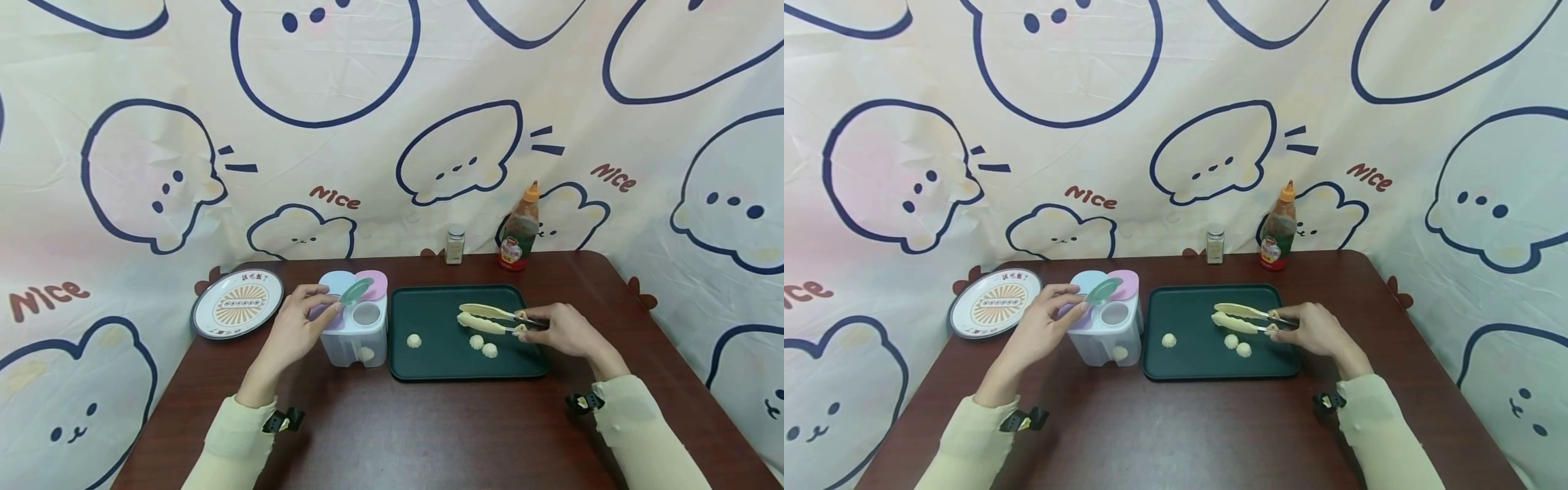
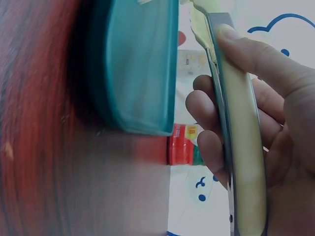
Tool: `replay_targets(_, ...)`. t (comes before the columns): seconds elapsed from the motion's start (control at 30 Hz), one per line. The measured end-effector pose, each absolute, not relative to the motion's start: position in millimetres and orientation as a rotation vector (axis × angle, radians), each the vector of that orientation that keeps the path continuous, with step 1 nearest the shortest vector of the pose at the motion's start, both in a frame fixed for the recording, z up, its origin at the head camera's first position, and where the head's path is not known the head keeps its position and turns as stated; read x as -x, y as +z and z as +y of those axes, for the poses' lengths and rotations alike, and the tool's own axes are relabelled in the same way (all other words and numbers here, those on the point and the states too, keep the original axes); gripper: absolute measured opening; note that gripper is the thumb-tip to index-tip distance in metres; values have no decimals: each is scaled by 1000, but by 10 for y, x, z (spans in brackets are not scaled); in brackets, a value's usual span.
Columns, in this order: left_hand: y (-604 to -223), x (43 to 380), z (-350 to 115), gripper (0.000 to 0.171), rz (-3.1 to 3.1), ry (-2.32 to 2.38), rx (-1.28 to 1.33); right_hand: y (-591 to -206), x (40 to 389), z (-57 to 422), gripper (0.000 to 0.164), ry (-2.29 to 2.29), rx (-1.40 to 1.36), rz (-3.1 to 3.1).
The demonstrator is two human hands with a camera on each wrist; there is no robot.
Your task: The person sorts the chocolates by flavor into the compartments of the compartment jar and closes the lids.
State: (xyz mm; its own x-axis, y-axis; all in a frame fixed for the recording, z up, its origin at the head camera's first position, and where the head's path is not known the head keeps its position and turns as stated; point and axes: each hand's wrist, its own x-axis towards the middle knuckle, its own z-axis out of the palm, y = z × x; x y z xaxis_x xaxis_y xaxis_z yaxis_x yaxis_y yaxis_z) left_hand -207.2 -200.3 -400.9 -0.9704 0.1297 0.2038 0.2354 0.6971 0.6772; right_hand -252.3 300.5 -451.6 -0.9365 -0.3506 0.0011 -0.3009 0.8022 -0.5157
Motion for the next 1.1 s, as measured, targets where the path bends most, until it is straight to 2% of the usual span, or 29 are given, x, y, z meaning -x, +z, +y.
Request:
replay_targets(0.23, -4002, 2073, -2000, 38, -2766, -1132, 297, -4441, 2506, 2921, 46, -887, 545, 2883)
replay_targets(1.1, -4004, 2071, -1997, 36, -2771, -1117, 292, -4054, 2389, 2367, 49, -1041, 647, 2826)
